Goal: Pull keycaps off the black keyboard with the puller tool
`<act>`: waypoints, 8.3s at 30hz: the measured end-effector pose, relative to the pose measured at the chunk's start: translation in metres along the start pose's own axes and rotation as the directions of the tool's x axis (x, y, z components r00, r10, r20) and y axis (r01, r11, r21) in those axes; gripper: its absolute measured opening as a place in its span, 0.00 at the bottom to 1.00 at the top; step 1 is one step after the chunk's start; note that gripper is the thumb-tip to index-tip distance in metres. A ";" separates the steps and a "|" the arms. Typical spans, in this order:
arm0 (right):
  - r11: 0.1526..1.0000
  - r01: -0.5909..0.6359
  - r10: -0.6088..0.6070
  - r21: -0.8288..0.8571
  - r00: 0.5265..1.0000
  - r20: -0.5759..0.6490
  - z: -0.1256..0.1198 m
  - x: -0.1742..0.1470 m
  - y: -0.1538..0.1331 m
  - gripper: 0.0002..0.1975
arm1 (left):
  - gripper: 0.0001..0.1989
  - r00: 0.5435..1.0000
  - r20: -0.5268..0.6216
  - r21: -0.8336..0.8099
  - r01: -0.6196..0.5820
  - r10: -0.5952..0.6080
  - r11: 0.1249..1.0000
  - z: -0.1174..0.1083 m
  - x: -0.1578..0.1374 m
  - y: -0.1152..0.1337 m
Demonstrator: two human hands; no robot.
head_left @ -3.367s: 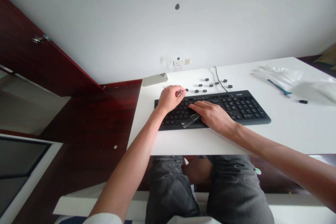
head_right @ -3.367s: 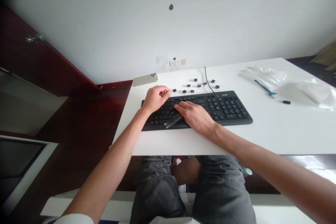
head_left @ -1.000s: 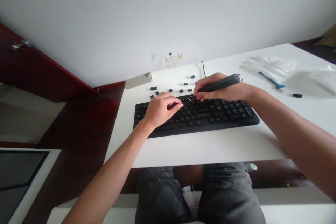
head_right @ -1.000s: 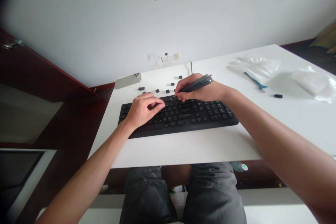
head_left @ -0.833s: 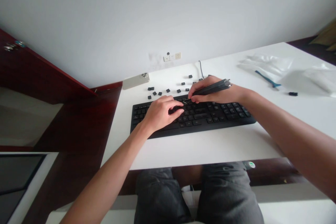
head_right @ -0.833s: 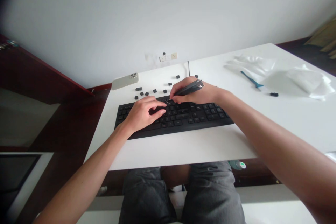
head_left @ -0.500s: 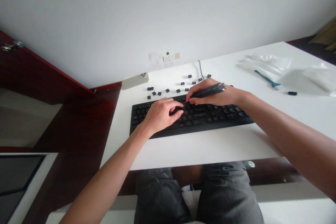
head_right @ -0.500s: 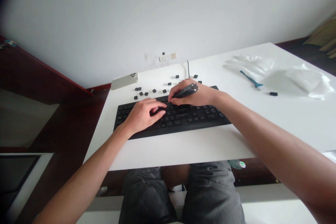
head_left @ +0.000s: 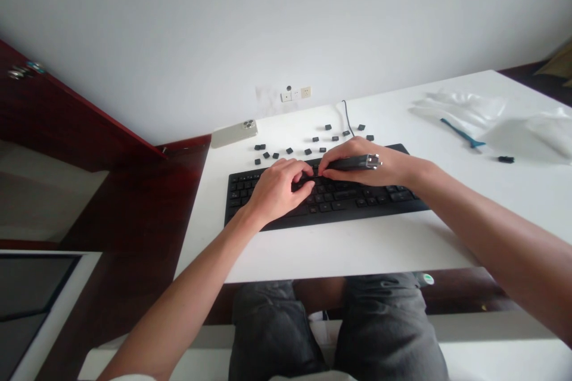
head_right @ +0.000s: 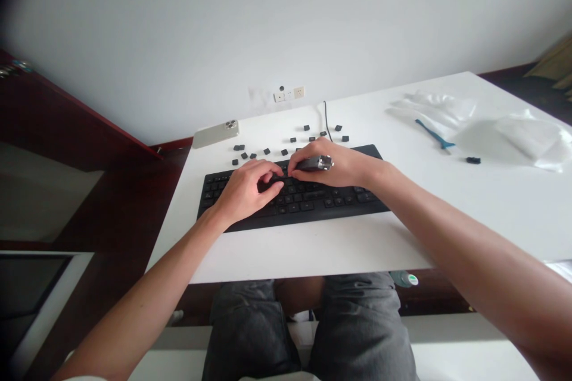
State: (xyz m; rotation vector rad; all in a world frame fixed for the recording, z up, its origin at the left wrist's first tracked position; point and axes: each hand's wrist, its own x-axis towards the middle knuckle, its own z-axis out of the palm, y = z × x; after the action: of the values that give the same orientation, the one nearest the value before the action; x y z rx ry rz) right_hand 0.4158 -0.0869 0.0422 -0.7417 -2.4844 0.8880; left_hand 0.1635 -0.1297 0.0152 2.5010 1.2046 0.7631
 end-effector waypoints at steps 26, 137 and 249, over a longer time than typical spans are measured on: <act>0.857 -0.086 -0.163 -0.509 0.890 -0.426 0.085 -0.011 -0.023 0.16 | 0.22 0.968 0.218 -0.017 -0.124 0.125 0.992 0.022 -0.004 -0.010; 0.968 -0.159 0.122 -0.196 0.975 -0.188 0.055 0.024 -0.008 0.08 | 0.22 0.948 -0.252 -0.374 0.090 -0.195 0.923 -0.018 0.004 -0.063; 0.928 -0.323 0.369 0.187 0.727 -0.579 -0.004 0.017 0.018 0.24 | 0.13 0.982 -0.183 -0.117 0.028 -0.050 0.993 -0.013 0.006 -0.039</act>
State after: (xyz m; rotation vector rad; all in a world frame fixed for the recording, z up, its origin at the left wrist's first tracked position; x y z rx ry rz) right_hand 0.4110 -0.0630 0.0362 -1.2685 -1.7563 0.7019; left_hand 0.1339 -0.1002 0.0108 2.3492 1.2278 1.0446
